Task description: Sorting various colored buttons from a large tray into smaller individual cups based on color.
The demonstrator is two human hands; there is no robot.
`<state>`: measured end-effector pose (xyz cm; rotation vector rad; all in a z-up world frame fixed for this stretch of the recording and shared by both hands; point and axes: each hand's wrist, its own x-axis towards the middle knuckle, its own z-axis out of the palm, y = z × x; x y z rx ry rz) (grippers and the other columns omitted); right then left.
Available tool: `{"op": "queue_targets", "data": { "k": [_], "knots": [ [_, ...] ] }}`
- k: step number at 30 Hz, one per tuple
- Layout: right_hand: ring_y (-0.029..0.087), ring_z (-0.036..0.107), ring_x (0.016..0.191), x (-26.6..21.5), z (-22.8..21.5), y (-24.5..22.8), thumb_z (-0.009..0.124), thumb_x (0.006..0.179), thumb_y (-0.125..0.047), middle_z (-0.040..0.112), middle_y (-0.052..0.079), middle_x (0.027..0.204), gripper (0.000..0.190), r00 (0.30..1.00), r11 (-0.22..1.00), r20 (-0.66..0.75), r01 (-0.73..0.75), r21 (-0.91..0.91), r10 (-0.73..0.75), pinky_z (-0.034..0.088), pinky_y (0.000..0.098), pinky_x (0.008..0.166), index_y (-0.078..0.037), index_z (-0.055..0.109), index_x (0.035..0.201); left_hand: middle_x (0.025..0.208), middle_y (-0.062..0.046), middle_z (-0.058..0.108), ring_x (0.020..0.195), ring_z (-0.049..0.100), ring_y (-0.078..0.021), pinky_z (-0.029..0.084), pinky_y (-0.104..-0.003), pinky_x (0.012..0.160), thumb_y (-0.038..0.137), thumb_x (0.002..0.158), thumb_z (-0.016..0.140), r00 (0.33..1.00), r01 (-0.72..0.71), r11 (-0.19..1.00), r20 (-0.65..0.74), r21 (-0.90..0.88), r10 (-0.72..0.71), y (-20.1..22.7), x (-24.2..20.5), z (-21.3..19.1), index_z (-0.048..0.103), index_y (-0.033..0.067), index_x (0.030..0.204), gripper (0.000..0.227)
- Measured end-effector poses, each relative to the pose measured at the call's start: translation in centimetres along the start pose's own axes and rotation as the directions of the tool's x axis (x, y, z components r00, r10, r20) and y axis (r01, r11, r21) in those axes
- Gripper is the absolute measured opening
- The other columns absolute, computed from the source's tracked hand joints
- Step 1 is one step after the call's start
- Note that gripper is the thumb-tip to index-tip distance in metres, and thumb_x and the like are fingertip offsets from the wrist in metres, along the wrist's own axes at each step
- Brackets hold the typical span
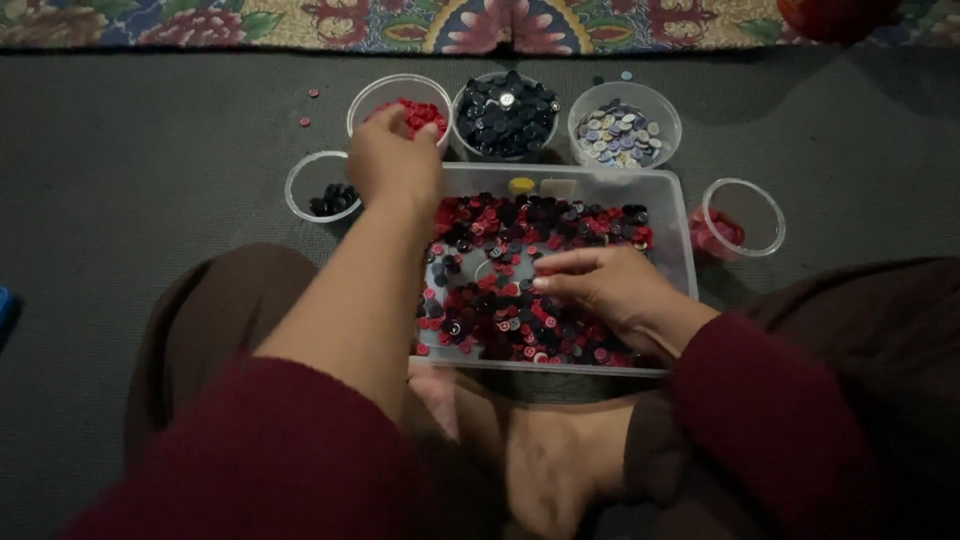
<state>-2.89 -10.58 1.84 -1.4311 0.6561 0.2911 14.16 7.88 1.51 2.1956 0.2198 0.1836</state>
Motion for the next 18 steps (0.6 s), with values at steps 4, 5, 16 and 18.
{"op": "queue_targets", "data": {
  "k": [4, 5, 16, 18],
  "knots": [
    [0.025, 0.073, 0.087, 0.1, 0.0, 0.2, 0.083, 0.072, 0.008, 0.073, 0.024, 0.105, 0.046, 1.0, 0.999, -0.002, -0.03, 0.017, 0.03, 0.059, 0.026, 0.076, 0.003, 0.077, 0.118, 0.12, -0.014, 0.074, 0.122, 0.067, -0.0348, 0.054, -0.049, 0.103, 0.026, 0.09, 0.08, 0.999, 0.0, 1.0, 0.044, 0.02, -0.001, 1.3, -3.6, -1.8, 0.07, 0.011, 0.13, 0.044],
    [0.027, 0.073, 0.09, 0.2, 0.1, 0.2, 0.084, 0.072, 0.007, 0.072, 0.025, 0.107, 0.045, 0.999, 0.998, -0.005, -0.043, 0.044, 0.043, 0.06, 0.0281, 0.078, 0.003, 0.077, 0.116, 0.107, -0.011, 0.077, 0.113, 0.071, -0.0345, 0.056, -0.048, 0.097, 0.027, 0.089, 0.075, 0.985, 0.018, 1.0, 0.172, -0.015, -0.015, 2.4, -6.1, -2.9, 0.076, 0.0151, 0.112, 0.026],
    [0.026, 0.073, 0.101, -0.7, 0.5, -0.5, 0.08, 0.078, 0.003, 0.074, 0.02, 0.114, 0.052, 0.988, 0.984, 0.027, -0.152, 0.098, 0.15, 0.057, 0.0314, 0.092, 0.0, 0.07, 0.129, 0.094, -0.012, 0.081, 0.079, 0.078, -0.0182, 0.065, -0.031, 0.071, 0.027, 0.083, 0.081, 0.747, 0.396, 0.909, 0.62, -0.127, -0.239, -1.5, -13.0, 0.2, 0.083, 0.0177, 0.107, 0.025],
    [0.028, 0.072, 0.104, -0.6, 0.6, -0.5, 0.078, 0.079, 0.006, 0.074, 0.022, 0.117, 0.054, 0.981, 0.977, 0.048, -0.191, 0.096, 0.188, 0.056, 0.0322, 0.095, 0.003, 0.068, 0.132, 0.107, -0.019, 0.078, 0.087, 0.075, -0.0187, 0.064, -0.029, 0.076, 0.011, 0.077, 0.086, 0.731, 0.479, 0.834, 0.65, -0.273, -0.208, -1.5, -13.3, -0.7, 0.079, 0.0055, 0.115, 0.039]
  ]
}}
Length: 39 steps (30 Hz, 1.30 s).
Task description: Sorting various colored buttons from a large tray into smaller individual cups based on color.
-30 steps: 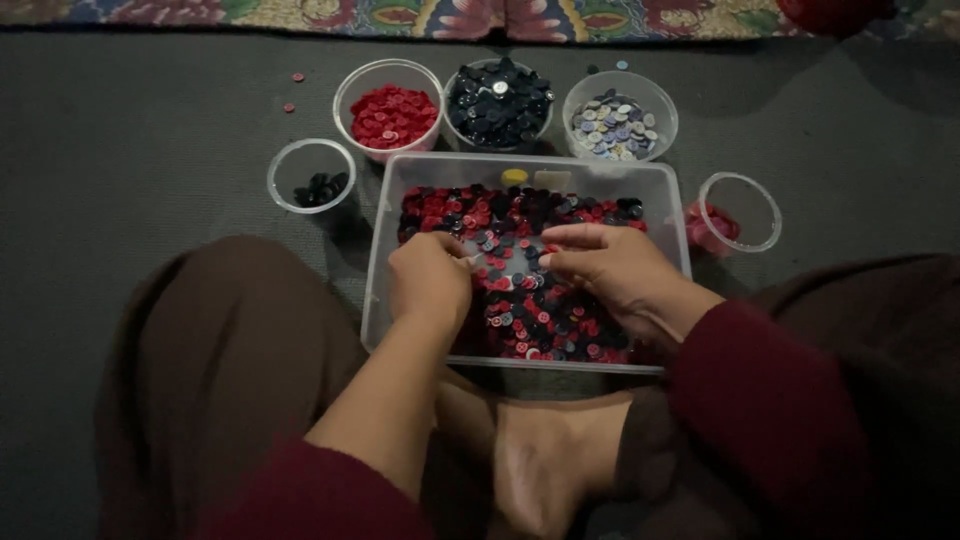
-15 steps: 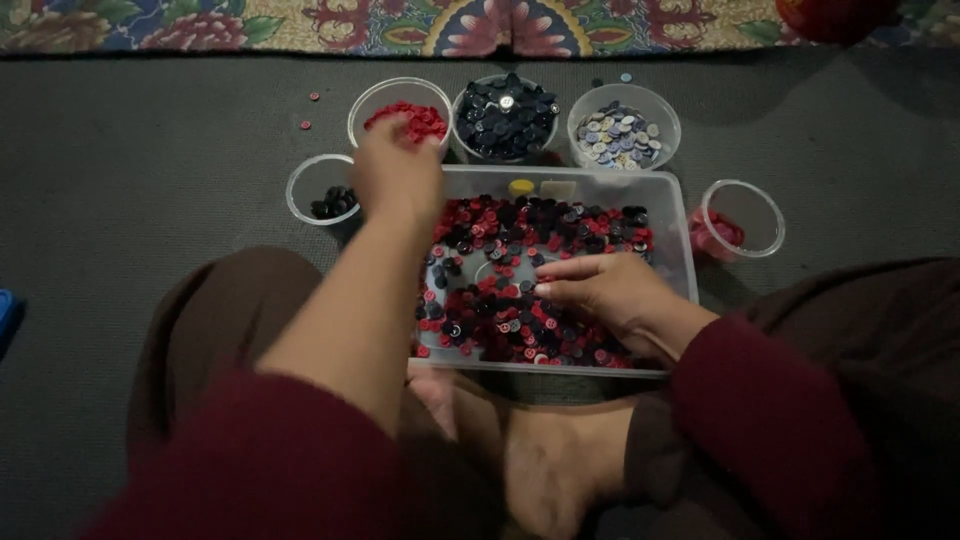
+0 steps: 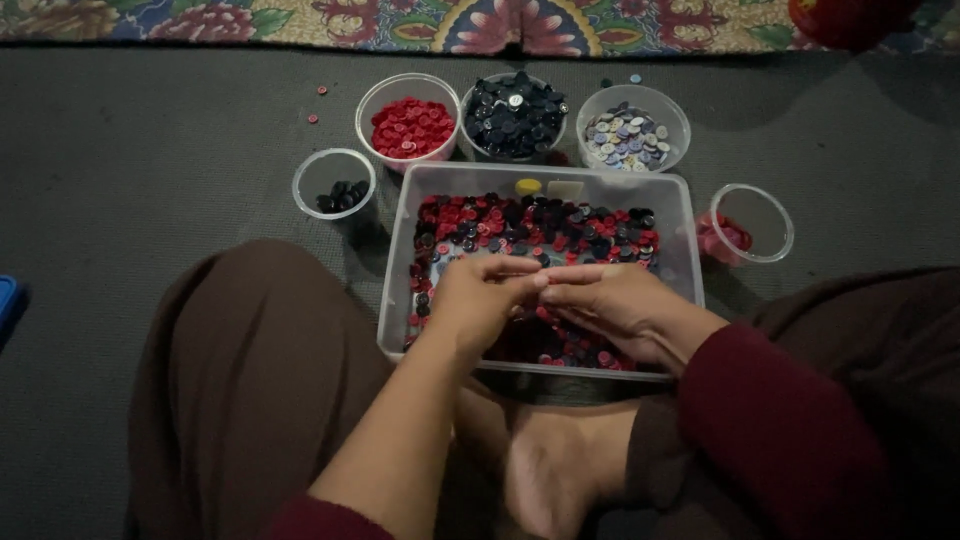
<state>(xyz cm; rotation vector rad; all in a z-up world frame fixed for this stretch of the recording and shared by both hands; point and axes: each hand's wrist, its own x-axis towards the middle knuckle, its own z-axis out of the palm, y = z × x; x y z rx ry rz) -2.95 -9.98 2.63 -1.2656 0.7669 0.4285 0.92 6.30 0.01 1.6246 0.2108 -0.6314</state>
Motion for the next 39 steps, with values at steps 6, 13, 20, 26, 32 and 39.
{"op": "queue_targets", "data": {
  "k": [6, 13, 20, 26, 32, 39],
  "knots": [
    [0.025, 0.071, 0.108, -0.1, 0.5, -0.2, 0.078, 0.081, 0.002, 0.074, 0.018, 0.116, 0.054, 0.998, 0.998, 0.034, -0.06, 0.002, 0.06, 0.052, 0.0316, 0.101, -0.003, 0.069, 0.134, 0.089, -0.017, 0.078, 0.074, 0.075, -0.0192, 0.064, -0.028, 0.065, 0.009, 0.079, 0.085, 0.997, 0.017, 0.996, -0.074, -0.083, -0.023, 0.1, -0.3, 0.0, 0.082, 0.0079, 0.112, 0.034],
    [0.018, 0.068, 0.108, 1.9, 0.4, -0.8, 0.075, 0.088, -0.009, 0.072, 0.011, 0.119, 0.048, 0.997, 0.998, 0.058, -0.049, 0.037, 0.046, 0.053, 0.0259, 0.099, -0.016, 0.069, 0.136, 0.085, -0.013, 0.078, 0.073, 0.07, -0.0132, 0.057, -0.023, 0.061, 0.017, 0.079, 0.085, 0.972, -0.03, 0.983, -0.235, -0.181, -0.013, -0.9, 0.7, -0.5, 0.081, 0.0103, 0.113, 0.035],
    [0.016, 0.07, 0.08, 3.6, 5.3, -6.5, 0.082, 0.081, -0.017, 0.073, 0.005, 0.084, 0.019, 0.971, 0.95, 0.084, 0.238, -0.202, -0.226, 0.058, 0.0282, 0.073, -0.014, 0.079, 0.1, 0.116, -0.018, 0.076, 0.098, 0.073, -0.0197, 0.065, -0.028, 0.082, -0.007, 0.08, 0.077, 0.947, 0.023, 0.931, -0.291, -0.363, -0.137, -3.3, 2.9, -1.5, 0.07, 0.0021, 0.127, 0.049],
    [0.014, 0.063, 0.102, 0.6, 9.6, -11.1, 0.056, 0.095, -0.036, 0.062, 0.006, 0.117, 0.041, 0.851, 0.804, 0.234, 0.523, -0.284, -0.471, 0.057, 0.0235, 0.087, -0.007, 0.068, 0.122, 0.123, -0.011, 0.076, 0.104, 0.072, -0.0171, 0.058, -0.026, 0.091, -0.007, 0.085, 0.067, 0.956, 0.048, 0.954, -0.264, -0.295, -0.13, -0.5, 0.0, -1.4, 0.069, 0.0034, 0.125, 0.042],
    [0.02, 0.07, 0.113, 5.4, 4.2, -2.0, 0.07, 0.09, -0.033, 0.077, -0.003, 0.115, 0.027, 0.722, 0.391, 0.202, 0.562, -0.729, -0.662, 0.054, 0.0372, 0.097, -0.03, 0.079, 0.115, 0.104, -0.001, 0.08, 0.105, 0.075, -0.0188, 0.063, -0.034, 0.088, 0.006, 0.08, 0.078, 0.906, 0.014, 0.995, -0.421, 0.102, 0.031, -4.1, 4.4, -2.0, 0.079, 0.0221, 0.107, 0.031],
    [0.044, 0.05, 0.137, 2.3, 1.3, 2.6, 0.063, 0.087, -0.006, 0.05, 0.022, 0.153, 0.053, 0.706, -0.124, 0.464, 0.477, -0.87, -0.535, 0.035, 0.0506, 0.12, -0.011, 0.062, 0.14, 0.163, -0.011, 0.037, 0.144, 0.039, -0.0392, 0.05, -0.054, 0.108, 0.038, 0.089, 0.072, 0.971, 0.088, 0.562, -0.195, 0.823, 0.134, -0.4, 1.0, -2.0, 0.065, 0.0235, 0.139, 0.053]
  ]
}}
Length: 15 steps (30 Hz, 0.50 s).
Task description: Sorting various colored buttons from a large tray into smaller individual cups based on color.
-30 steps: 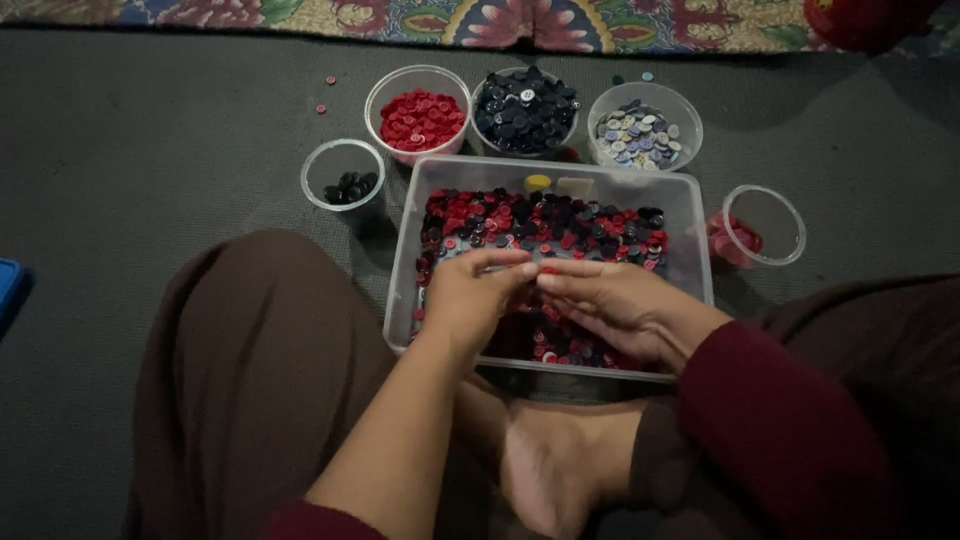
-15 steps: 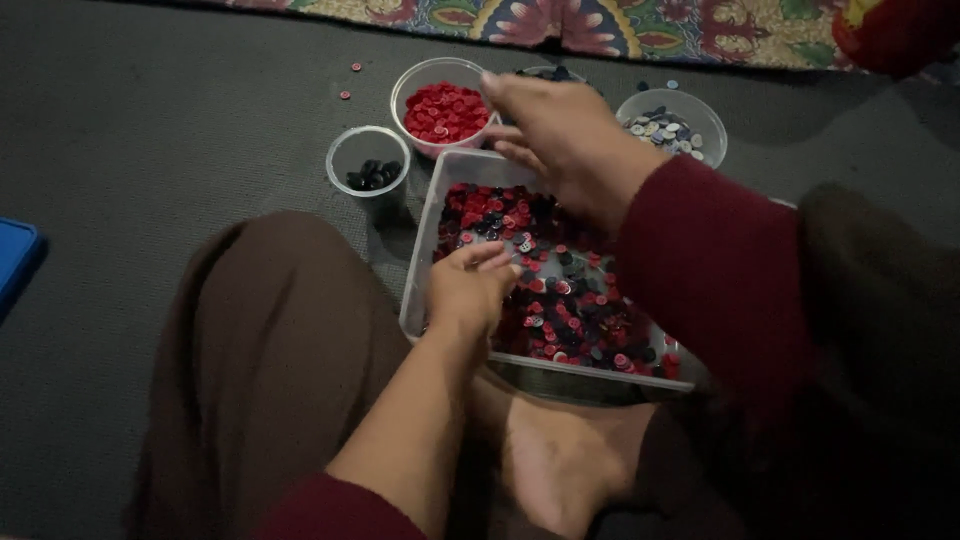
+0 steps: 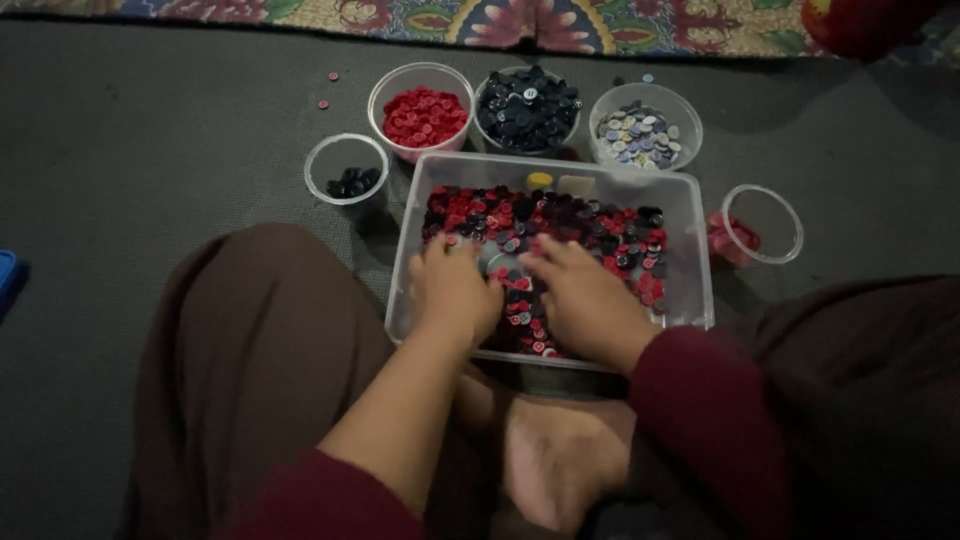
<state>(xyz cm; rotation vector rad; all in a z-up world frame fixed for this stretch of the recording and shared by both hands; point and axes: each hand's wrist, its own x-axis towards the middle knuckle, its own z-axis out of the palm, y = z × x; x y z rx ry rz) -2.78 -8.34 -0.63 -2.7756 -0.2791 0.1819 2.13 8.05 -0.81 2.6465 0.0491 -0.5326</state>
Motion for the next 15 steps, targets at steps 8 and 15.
{"op": "queue_targets", "data": {
  "k": [8, 15],
  "knots": [
    [0.047, 0.059, 0.119, 0.0, 0.6, 4.4, 0.061, 0.088, -0.012, 0.059, 0.017, 0.13, 0.043, 0.933, 0.937, -0.159, -0.339, -0.089, 0.322, 0.058, 0.0561, 0.087, -0.013, 0.07, 0.13, 0.143, -0.01, 0.052, 0.135, 0.05, -0.0366, 0.052, -0.05, 0.105, 0.05, 0.091, 0.065, 0.951, -0.158, 0.986, 0.277, 0.048, 0.139, 1.0, -3.0, -0.7, 0.072, 0.0279, 0.127, 0.043],
    [0.049, 0.05, 0.135, 4.8, 0.5, 3.3, 0.063, 0.081, 0.001, 0.05, 0.032, 0.144, 0.066, 0.982, 0.991, -0.153, 0.125, 0.055, -0.115, 0.044, 0.0504, 0.111, 0.0, 0.053, 0.146, 0.117, -0.017, 0.076, 0.129, 0.061, -0.0415, 0.029, -0.058, 0.122, 0.044, 0.095, 0.055, 0.951, -0.172, 0.984, 0.254, -0.044, 0.178, 1.1, -3.4, -1.7, 0.078, 0.0139, 0.113, 0.042]
  ]
}}
